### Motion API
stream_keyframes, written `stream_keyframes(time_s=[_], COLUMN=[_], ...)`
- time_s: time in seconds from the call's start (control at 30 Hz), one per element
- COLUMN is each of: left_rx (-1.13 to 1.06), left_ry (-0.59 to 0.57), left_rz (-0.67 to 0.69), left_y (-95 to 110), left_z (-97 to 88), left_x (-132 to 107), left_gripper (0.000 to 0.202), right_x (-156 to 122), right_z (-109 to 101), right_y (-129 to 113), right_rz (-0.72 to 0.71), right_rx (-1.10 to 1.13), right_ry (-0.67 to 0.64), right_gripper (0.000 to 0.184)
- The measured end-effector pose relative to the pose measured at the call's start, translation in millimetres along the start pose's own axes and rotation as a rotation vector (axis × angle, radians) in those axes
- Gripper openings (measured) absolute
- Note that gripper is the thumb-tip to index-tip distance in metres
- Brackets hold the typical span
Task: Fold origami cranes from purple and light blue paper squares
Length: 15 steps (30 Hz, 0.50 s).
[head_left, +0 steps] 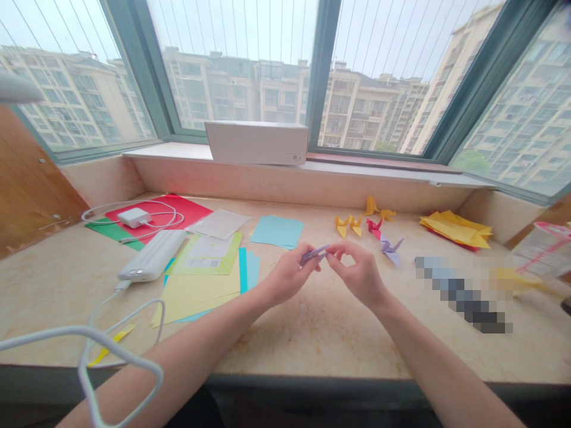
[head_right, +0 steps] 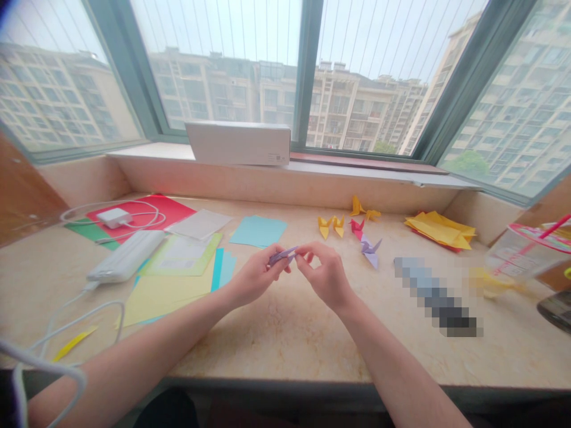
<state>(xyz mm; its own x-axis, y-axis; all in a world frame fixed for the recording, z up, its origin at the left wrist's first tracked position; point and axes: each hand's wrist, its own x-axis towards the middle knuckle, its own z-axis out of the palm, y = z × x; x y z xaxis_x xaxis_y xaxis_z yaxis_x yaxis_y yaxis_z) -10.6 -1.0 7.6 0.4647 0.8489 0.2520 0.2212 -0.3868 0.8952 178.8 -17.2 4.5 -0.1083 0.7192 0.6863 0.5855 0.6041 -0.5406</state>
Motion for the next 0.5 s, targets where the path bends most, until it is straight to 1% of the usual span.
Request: stream_keyframes(time_s=[0.2,0.37,0.5], left_rx=[-0.163,-0.192,-0.167], left_ry=[0.002,0.039,0.076], left_rz=[-0.004,-0.007,-0.031], left_y=[3.7,5.6,5.8], left_z=[4.3,5.7,5.1], left_x=[-0.5,-1.9,-2.1], left_gripper=[0.026,0.027,0.026], right_x=[-2.4,-4.7,-4.6], right_z=[-0.9,3.0,5.3], right_y=[-0.3,-2.3,-5.0], right_rz=[-0.076,-0.108,-0.120], right_rx=[-0.050,-0.051,-0.043], right_ry=[0.073,0.085,0.079], right_gripper=[0.006,0.007,0.008])
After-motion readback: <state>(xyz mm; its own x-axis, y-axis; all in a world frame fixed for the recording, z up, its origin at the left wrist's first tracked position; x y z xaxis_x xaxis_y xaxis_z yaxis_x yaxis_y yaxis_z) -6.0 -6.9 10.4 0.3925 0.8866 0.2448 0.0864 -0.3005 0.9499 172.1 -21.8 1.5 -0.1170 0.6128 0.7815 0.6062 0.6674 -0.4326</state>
